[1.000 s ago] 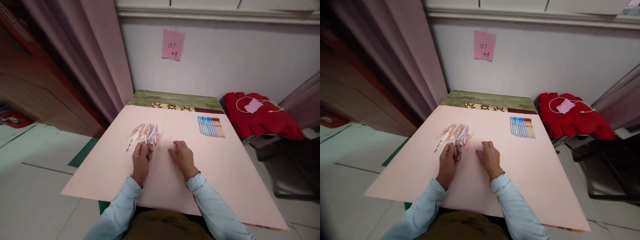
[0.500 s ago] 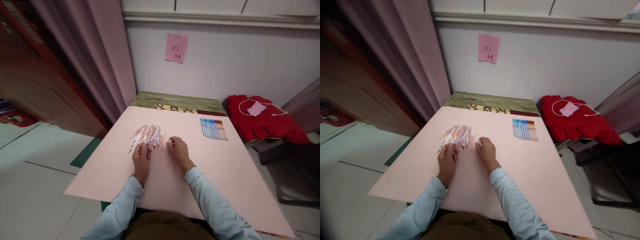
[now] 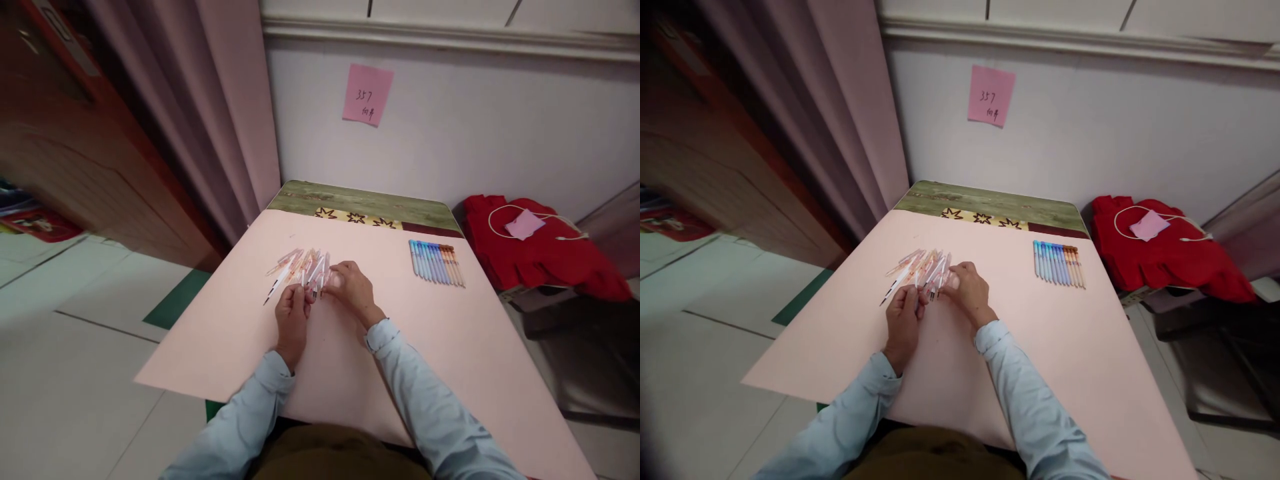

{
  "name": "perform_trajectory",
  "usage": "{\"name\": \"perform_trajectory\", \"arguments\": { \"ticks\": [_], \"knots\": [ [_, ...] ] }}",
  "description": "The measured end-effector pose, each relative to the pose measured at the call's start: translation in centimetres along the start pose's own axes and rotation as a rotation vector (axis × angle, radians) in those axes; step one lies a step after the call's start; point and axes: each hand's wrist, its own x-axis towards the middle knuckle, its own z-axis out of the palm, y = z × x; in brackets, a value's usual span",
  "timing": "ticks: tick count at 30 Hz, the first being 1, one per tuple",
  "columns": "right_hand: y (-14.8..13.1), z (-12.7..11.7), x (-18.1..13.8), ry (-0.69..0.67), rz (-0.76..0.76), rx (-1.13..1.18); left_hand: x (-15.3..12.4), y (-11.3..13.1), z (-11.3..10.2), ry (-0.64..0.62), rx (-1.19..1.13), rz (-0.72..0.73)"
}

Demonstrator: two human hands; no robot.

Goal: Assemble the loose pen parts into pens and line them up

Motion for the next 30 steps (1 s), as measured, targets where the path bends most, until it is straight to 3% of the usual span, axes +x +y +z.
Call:
{"name": "perform_trajectory", "arguments": {
  "ticks": [5, 9, 12, 17, 21, 24, 30],
  "knots": [
    [-0.7, -0.2, -0.8, 0.122, 0.093, 0.212, 0.0, 0.0, 0.0, -0.008, -0.019, -0.017],
    [-0.8, -0.9, -2.1, 0.073, 0.154, 0.722, 0.1, -0.1, -0.1, 0.003, -0.022, -0.023],
    [0.3, -2.0, -3.0, 0.186, 0.198, 1.058, 0.0, 0.0, -0.3, 0.017, -0.015, -0.031],
    [3.2, -3.4, -3.3, 0.34, 0.364, 1.34, -1.3, 0.3, 1.2, -0.028, 0.033, -0.055],
    [4.7, -3.1, -3.0, 0.297, 0.439, 1.623, -2.7, -0.1, 4.5, -0.165, 0.051, -0.156],
    [5.4, -3.1, -2.9, 0.208, 0.465, 1.714, -3.0, -1.1, 6.6, -0.199, 0.049, -0.164],
    [5.5, -4.2, -3.1, 0.117, 0.484, 1.766, -2.9, -2.2, 7.0, -0.225, 0.094, -0.106]
  ]
}}
